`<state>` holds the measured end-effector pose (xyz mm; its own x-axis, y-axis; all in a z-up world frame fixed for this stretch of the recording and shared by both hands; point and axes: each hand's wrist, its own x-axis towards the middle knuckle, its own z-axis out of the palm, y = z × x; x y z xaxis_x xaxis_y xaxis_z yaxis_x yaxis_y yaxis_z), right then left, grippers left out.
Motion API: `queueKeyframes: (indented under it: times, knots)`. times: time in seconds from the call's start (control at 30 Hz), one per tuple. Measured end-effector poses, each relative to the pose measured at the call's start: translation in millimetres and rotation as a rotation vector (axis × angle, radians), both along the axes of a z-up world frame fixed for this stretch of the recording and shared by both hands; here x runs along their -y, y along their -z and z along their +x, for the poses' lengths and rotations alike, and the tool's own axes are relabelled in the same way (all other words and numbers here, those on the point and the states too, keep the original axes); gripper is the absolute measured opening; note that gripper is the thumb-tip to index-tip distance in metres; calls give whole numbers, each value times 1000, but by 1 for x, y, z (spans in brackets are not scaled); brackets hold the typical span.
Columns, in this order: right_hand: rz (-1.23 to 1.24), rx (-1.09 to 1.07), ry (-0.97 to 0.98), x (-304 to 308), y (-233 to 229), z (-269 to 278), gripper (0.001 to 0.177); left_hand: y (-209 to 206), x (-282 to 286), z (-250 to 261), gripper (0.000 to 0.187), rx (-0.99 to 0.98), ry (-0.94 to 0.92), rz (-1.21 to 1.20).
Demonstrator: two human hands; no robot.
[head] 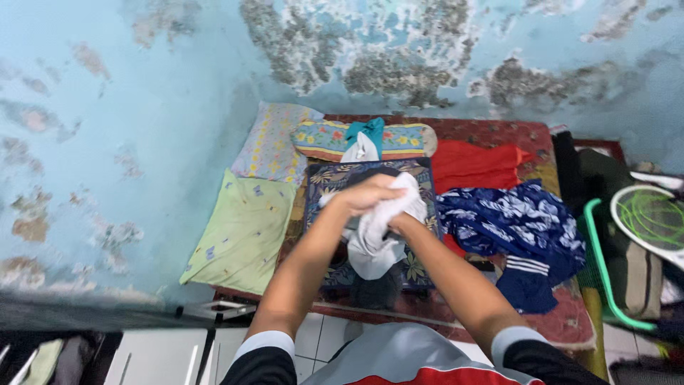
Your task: The person folds a white shirt and grey pants by hand on a mattress and places the folded items into a white plastic storage cabinet.
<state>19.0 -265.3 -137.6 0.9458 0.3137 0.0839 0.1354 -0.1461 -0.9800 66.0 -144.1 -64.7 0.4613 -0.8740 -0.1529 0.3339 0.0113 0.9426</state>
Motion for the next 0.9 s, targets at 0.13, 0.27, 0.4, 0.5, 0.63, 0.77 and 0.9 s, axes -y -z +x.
queueKeyframes:
  times: [0.13,0.27,0.4,0.5,0.63,0.77,0.9]
  knots:
    - [65,-106,-26,0,4,0,24,-4,25,-33,28,-107,-74,-232]
    - [113,-201,-19,-3,-1,8,27,2,16,-27,27,-117,-245,-310]
    - [175,-338,75,13,13,-6,30,43,-27,23,27,-100,-523,-88]
    - [264,-447,171,46,2,-13,33,77,-98,60,30,-115,-714,88]
    - [534,-514,313,95,-34,-16,36,119,-175,70,36,-229,-820,179]
    - [930,-469,397,124,-64,-20,36,139,-178,69,39,-347,-1042,96]
    - [920,-369,248,79,-54,-12,21,145,-132,69,61,-20,-1167,67]
